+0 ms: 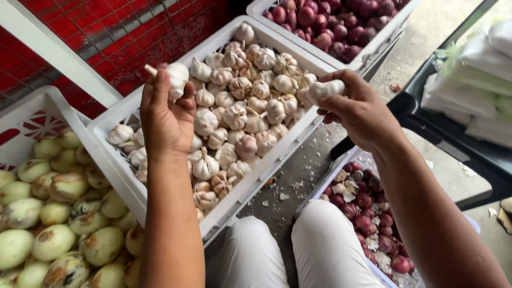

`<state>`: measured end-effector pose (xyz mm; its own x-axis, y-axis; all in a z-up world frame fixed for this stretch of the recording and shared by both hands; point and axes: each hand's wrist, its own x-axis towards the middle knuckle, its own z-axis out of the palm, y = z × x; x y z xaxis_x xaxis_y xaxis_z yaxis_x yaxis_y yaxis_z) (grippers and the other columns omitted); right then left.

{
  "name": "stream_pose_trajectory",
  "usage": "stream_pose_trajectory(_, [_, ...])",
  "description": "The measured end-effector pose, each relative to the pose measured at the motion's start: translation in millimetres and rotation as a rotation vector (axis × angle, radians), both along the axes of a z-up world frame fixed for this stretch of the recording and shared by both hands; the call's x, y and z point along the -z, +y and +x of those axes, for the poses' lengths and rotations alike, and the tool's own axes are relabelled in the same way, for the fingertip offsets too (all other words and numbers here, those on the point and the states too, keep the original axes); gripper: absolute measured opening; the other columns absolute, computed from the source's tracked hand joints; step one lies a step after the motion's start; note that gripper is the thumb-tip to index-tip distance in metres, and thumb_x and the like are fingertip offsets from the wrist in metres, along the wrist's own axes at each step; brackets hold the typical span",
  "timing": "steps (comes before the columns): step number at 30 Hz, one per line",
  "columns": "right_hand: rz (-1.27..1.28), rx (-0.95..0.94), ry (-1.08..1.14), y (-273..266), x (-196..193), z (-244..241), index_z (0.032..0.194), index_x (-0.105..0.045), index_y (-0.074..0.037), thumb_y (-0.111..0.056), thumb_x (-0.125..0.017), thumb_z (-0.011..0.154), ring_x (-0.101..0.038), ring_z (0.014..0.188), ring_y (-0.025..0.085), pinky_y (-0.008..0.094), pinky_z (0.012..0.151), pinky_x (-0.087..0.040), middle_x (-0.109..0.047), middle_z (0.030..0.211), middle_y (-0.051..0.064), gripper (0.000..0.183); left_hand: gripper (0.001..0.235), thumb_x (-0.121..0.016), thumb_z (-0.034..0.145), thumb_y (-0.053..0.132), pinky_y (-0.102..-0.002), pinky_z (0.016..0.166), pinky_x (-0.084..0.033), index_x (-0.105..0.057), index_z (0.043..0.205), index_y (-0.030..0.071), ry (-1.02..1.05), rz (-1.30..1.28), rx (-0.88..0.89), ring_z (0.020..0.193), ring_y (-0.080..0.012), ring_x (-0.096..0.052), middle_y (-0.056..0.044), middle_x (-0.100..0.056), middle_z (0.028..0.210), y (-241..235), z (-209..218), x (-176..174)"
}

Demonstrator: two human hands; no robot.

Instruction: The person sits cross-legged on a chair and peels garlic cloves by hand, removing the outer skin and placing the cloves into a white basket. The person also picks up and handles red onions from a nearby basket.

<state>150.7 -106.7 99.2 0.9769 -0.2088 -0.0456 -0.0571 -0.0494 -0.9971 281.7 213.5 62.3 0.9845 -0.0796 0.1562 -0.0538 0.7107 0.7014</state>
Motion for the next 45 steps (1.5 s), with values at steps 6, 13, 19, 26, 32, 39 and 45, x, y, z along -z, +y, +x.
stream_pose_trajectory(6, [-0.512, -0.006, 0.07, 39, -20, 66, 0.132, -0.05, -0.003, -0.017, -0.072, 0.089, -0.07, 0.101, 0.024, 0.039, 0.086, -0.061, -0.066, 0.119, 0.016, 0.05, 0.044, -0.083, 0.09, 0.023, -0.029, 0.075, -0.064, -0.061, 0.125, 0.008, -0.083, 0.005, 0.079, 0.097, -0.0211, -0.07, -0.012, -0.069, 0.118, -26, 6, 11])
stream_pose_trajectory(13, [-0.925, -0.263, 0.126, 69, -20, 77, 0.129, -0.055, -0.004, -0.03, -0.076, 0.084, -0.071, 0.099, 0.026, 0.039, 0.087, -0.059, -0.069, 0.112, 0.018, 0.056, 0.041, -0.078, 0.093, 0.019, -0.029, 0.079, -0.063, -0.061, 0.128, 0.011, -0.027, 0.096, 0.111, 0.097, -0.0173, -0.069, -0.012, -0.069, 0.116, -22, 8, 2])
stream_pose_trajectory(19, [-1.282, -0.462, 0.525, 67, 3, 78, 0.128, -0.059, -0.006, -0.035, -0.066, 0.094, -0.074, 0.089, 0.028, 0.043, 0.078, -0.064, -0.074, 0.104, 0.016, 0.046, 0.04, -0.079, 0.089, 0.017, -0.025, 0.067, -0.054, -0.066, 0.125, 0.007, 0.069, 0.464, 0.134, 0.081, -0.0126, -0.064, -0.008, -0.073, 0.103, -34, 0, 14])
stream_pose_trajectory(26, [-1.535, -0.454, 0.599, 72, 0, 77, 0.103, -0.074, -0.006, -0.046, -0.058, 0.1, -0.074, 0.082, 0.024, 0.041, 0.079, -0.06, -0.076, 0.098, 0.013, 0.043, 0.036, -0.078, 0.089, 0.019, -0.023, 0.066, -0.058, -0.068, 0.122, 0.006, -0.018, 0.546, 0.237, 0.079, -0.0081, -0.069, -0.004, -0.075, 0.099, -36, -4, 15])
stream_pose_trajectory(32, [-1.651, -0.413, 0.525, 71, 22, 69, 0.092, -0.079, -0.012, -0.053, -0.045, 0.106, -0.063, 0.102, 0.026, 0.045, 0.09, -0.05, -0.072, 0.102, 0.011, 0.056, 0.032, -0.075, 0.092, 0.029, -0.023, 0.058, -0.051, -0.066, 0.114, 0.007, 0.101, 0.536, 0.142, 0.07, -0.009, -0.062, -0.003, -0.071, 0.09, -33, 0, 10])
stream_pose_trajectory(39, [-1.415, -0.164, 0.272, 65, -1, 66, 0.113, -0.075, -0.01, -0.048, -0.056, 0.103, -0.064, 0.105, 0.029, 0.044, 0.091, -0.054, -0.065, 0.12, 0.014, 0.044, 0.047, -0.079, 0.087, 0.017, -0.026, 0.07, -0.058, -0.05, 0.121, 0.005, 0.006, 0.256, -0.094, 0.089, -0.0126, -0.067, -0.011, -0.07, 0.113, -31, 15, 24])
stream_pose_trajectory(45, [-0.897, -0.422, -0.222, 89, -46, 94, 0.147, -0.051, -0.014, -0.03, -0.075, 0.092, -0.075, 0.103, 0.022, 0.04, 0.088, -0.058, -0.063, 0.139, 0.009, 0.062, 0.035, -0.076, 0.093, 0.009, -0.028, 0.096, -0.063, -0.054, 0.12, 0.003, -0.268, 0.577, -0.117, 0.112, -0.0143, -0.07, -0.013, -0.069, 0.121, -32, -8, -11])
